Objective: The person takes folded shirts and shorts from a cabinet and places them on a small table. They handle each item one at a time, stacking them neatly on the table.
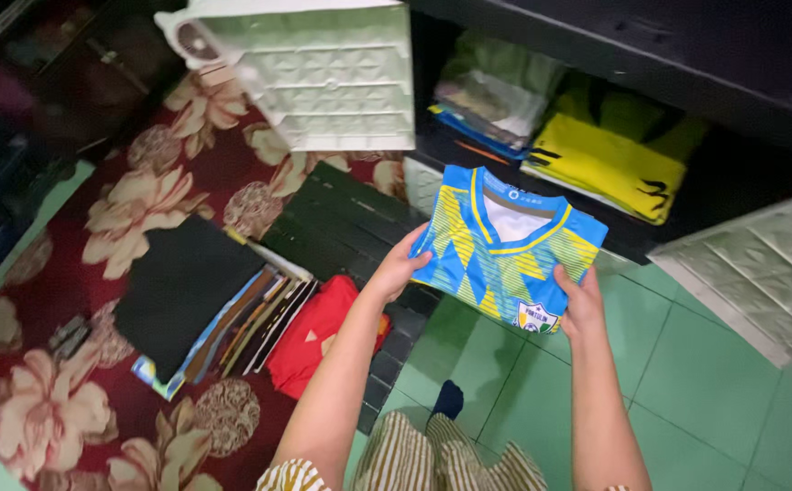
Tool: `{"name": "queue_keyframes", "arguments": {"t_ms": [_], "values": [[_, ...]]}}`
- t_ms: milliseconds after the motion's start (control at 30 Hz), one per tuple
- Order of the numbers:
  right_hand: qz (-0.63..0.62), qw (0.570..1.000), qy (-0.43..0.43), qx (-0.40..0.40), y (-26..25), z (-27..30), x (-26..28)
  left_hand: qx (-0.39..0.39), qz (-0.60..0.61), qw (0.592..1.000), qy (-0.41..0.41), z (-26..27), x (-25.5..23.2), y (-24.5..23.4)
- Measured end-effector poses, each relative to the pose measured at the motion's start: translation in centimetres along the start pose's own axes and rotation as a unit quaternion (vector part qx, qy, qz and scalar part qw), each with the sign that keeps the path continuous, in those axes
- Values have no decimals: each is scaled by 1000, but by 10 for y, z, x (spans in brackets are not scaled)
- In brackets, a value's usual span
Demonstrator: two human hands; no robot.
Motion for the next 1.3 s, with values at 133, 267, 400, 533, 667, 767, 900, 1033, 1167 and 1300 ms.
{"name": "queue_keyframes", "arguments": {"t_ms": [133, 267, 400, 533, 667, 767, 900, 1033, 1167, 1300], "values": [[44, 999, 3, 31, 43, 1, -13, -31, 20, 998, 56, 44, -22, -28], [58, 997, 20, 47, 71, -6, -34, -88, 17, 994, 67, 88, -24, -67], [92, 991, 57, 82, 101, -18, -61, -142, 38, 987, 69, 129, -28, -97], [115, 980, 89, 137, 136, -31, -88, -197, 44, 974, 99, 173, -34, -116], [155, 964, 121, 180, 163, -42, -111, -276, 64, 953, 105, 214, -20, -124], [187, 949, 144, 207, 173, -43, -127, -321, 72, 938, 114, 242, -1, -122], [233, 930, 169, 228, 178, -48, -148, -393, 22, 913, 102, 273, 32, -123], [250, 905, 195, 284, 182, -49, -183, -413, 130, 893, 122, 300, 81, -115], [287, 877, 210, 324, 182, -42, -235, -458, 117, 872, 124, 343, 127, -115], [360, 842, 234, 327, 177, -35, -299, -519, 129, 841, 80, 386, 189, -118]]}}
Point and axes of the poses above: each hand's wrist, its own z-axis away from the middle knuckle, its own y-axis out of the palm, x = y × z, the point moved 10 cm from there along -z, towards the middle knuckle, and after that the axes turned 9 degrees about y, right-handed, at the moved point
